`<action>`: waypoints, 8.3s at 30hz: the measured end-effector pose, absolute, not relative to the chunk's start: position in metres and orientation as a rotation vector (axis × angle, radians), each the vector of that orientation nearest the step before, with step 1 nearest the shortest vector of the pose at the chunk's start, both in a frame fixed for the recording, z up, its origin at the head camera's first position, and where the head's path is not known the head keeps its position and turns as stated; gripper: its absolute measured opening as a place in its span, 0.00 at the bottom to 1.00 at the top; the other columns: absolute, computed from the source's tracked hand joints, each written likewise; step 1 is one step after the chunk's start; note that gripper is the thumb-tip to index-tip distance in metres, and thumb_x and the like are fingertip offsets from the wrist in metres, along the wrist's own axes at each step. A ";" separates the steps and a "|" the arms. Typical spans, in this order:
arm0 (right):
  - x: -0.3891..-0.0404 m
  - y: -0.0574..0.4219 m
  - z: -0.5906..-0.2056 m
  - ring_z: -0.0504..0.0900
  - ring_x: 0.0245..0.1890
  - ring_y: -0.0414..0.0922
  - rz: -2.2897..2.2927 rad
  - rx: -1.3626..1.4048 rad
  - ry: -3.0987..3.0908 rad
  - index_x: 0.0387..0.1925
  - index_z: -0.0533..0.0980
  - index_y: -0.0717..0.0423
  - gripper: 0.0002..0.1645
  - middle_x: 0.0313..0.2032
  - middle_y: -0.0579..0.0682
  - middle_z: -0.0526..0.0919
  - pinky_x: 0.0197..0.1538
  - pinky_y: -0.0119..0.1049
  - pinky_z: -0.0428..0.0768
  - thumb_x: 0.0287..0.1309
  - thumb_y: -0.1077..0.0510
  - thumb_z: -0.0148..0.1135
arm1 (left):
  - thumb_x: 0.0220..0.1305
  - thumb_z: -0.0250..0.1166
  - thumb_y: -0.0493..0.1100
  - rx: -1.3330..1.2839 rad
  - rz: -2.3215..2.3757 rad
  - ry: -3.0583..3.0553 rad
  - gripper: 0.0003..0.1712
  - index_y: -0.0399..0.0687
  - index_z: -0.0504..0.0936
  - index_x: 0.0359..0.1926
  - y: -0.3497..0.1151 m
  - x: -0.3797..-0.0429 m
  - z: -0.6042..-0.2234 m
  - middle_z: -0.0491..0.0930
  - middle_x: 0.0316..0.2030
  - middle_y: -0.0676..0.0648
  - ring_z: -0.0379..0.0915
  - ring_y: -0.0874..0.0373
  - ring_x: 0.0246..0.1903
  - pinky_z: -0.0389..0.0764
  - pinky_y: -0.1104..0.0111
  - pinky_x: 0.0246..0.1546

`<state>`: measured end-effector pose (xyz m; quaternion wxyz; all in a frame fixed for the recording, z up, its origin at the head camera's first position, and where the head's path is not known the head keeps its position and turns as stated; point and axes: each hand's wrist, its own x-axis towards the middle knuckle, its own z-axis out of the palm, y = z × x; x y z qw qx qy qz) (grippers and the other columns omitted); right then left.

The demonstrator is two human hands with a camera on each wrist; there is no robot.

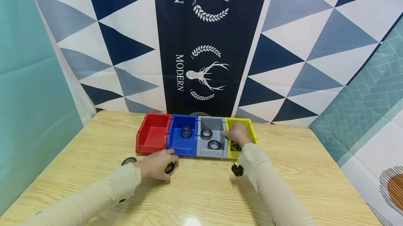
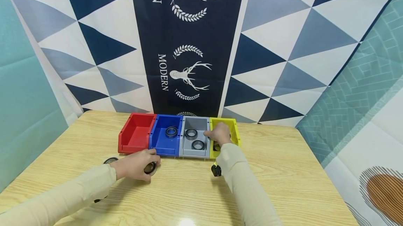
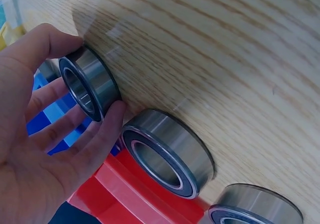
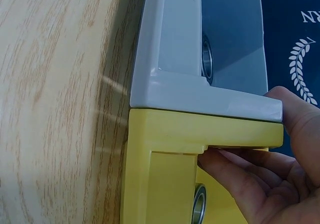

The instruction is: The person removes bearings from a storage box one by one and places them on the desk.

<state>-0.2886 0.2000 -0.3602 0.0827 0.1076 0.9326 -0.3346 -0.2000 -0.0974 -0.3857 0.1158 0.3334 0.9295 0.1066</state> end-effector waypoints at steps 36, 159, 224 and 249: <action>-0.286 0.203 -0.365 0.75 0.10 0.41 -1.010 0.310 2.804 0.06 0.57 0.49 0.31 0.06 0.41 0.56 0.23 0.30 0.79 0.49 0.52 0.69 | 0.40 0.71 0.60 0.821 -0.028 2.670 0.39 0.58 0.75 0.57 -0.082 -0.188 -0.343 0.78 0.54 0.52 0.72 0.55 0.50 0.80 0.58 0.47; -0.285 0.202 -0.370 0.69 0.10 0.39 -0.996 0.373 2.791 0.08 0.61 0.50 0.30 0.08 0.42 0.57 0.23 0.27 0.77 0.51 0.47 0.70 | 0.62 0.62 0.52 0.654 0.113 2.997 0.32 0.56 0.68 0.67 -0.039 -0.277 -0.356 0.64 0.68 0.41 0.58 0.39 0.67 0.75 0.46 0.58; -0.279 0.204 -0.370 0.71 0.11 0.41 -1.076 0.349 2.791 0.08 0.59 0.51 0.30 0.08 0.42 0.58 0.24 0.29 0.78 0.51 0.48 0.68 | 0.54 0.67 0.44 0.939 0.263 2.629 0.07 0.54 0.79 0.36 -0.044 -0.203 -0.331 0.70 0.33 0.55 0.65 0.62 0.36 0.68 0.73 0.29; -0.279 0.202 -0.368 0.73 0.13 0.42 -1.049 0.372 2.787 0.09 0.60 0.51 0.30 0.08 0.42 0.58 0.25 0.28 0.79 0.51 0.48 0.68 | 0.51 0.70 0.45 0.979 0.210 2.644 0.10 0.59 0.76 0.33 -0.038 -0.199 -0.362 0.72 0.36 0.53 0.64 0.60 0.37 0.66 0.74 0.27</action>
